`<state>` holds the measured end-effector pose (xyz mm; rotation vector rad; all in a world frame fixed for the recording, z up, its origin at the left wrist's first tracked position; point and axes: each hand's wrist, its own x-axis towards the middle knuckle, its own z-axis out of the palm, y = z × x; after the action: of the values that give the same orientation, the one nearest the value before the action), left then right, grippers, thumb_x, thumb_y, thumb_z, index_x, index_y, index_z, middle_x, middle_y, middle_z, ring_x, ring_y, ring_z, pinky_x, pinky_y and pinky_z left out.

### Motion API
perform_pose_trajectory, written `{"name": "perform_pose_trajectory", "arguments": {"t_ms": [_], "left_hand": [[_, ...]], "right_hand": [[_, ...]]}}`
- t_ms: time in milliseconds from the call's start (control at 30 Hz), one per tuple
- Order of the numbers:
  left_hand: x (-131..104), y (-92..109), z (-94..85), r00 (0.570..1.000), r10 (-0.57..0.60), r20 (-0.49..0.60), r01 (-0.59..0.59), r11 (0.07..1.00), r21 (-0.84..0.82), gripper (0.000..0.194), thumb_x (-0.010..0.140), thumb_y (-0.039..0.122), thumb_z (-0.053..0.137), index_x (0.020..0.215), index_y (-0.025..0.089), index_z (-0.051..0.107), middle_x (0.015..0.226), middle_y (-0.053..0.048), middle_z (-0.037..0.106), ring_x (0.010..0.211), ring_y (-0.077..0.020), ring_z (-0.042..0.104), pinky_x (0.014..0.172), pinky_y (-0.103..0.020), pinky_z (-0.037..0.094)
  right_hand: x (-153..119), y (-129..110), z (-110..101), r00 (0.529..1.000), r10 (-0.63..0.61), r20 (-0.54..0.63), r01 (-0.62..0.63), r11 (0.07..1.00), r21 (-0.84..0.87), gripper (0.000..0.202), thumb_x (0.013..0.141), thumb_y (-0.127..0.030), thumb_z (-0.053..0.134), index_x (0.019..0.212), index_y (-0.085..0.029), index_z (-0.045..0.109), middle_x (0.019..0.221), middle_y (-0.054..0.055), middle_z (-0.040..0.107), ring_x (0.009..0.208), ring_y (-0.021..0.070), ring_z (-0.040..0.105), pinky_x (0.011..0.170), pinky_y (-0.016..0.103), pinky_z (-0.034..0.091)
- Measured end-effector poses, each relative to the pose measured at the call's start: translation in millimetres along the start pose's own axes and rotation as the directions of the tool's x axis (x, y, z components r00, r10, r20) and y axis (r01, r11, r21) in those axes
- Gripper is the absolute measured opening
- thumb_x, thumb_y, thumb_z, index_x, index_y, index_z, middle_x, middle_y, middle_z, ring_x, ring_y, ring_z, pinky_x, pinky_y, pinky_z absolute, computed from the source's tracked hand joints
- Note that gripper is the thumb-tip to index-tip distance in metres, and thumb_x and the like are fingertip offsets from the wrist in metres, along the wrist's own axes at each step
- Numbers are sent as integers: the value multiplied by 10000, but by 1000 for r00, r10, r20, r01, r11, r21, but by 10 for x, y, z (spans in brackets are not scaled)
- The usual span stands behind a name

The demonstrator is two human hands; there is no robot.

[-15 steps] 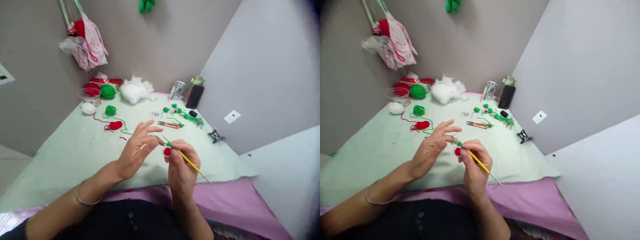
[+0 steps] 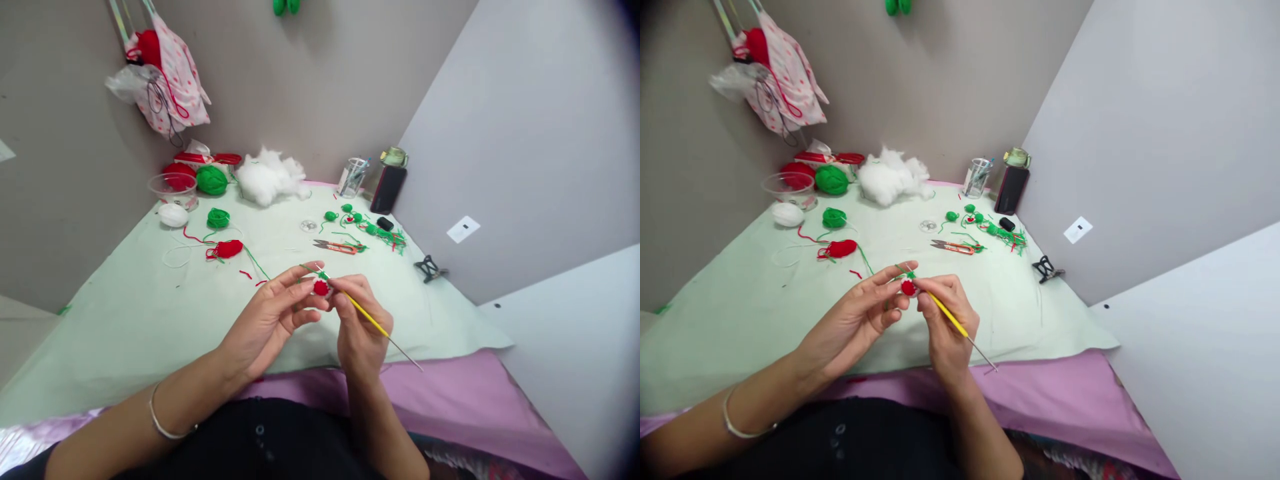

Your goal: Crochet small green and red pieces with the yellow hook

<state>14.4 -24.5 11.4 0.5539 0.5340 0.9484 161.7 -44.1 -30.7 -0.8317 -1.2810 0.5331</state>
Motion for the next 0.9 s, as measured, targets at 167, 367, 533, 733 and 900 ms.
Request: {"name": "perform_pose_trajectory", "arguments": {"t_ms": [167,367,533,733,900], "left_hand": [[-7,-25,12,999,40,34,-39,999,-25,305,909,85,738,1202,169,749,784,22,705,702,-51,686,731,-142,584],[2,-10,-51,991,111,76,-125,970,210,414,894,212,800,1293,187,690,722,62,637,643,-48,628,688,-161,527],[-5,-11,-103,989,101,106,-130,937,324,524,868,231,827,1356,196,641,788,59,633,638,-63,626,669,-208,511],[-5,-29,-128,988,100,119,-135,928,346,480,858,243,836,1312,221,681,845,45,647,651,-62,627,679,-219,509],[-22,-1,-114,991,95,89,-119,938,326,413,871,262,819,1267,221,709,844,48,629,578,-38,591,600,-197,493]], "right_hand": [[34,32,-8,999,28,37,-30,998,47,207,969,-223,692,1108,-318,812,903,18,678,811,135,647,676,272,514],[66,40,-16,987,123,106,-151,932,328,160,982,-285,678,1077,-292,806,818,-5,627,656,105,608,604,265,485],[64,-23,-63,993,37,112,-53,988,145,185,992,-230,656,1070,-291,813,894,15,670,797,129,644,729,289,523],[38,-8,-42,997,39,66,-49,988,146,196,971,-193,685,1054,-316,814,1001,30,777,960,169,702,818,310,563],[49,47,-42,977,203,60,-211,924,319,119,970,-279,700,1012,-302,809,928,12,778,705,122,655,666,279,533]]}}
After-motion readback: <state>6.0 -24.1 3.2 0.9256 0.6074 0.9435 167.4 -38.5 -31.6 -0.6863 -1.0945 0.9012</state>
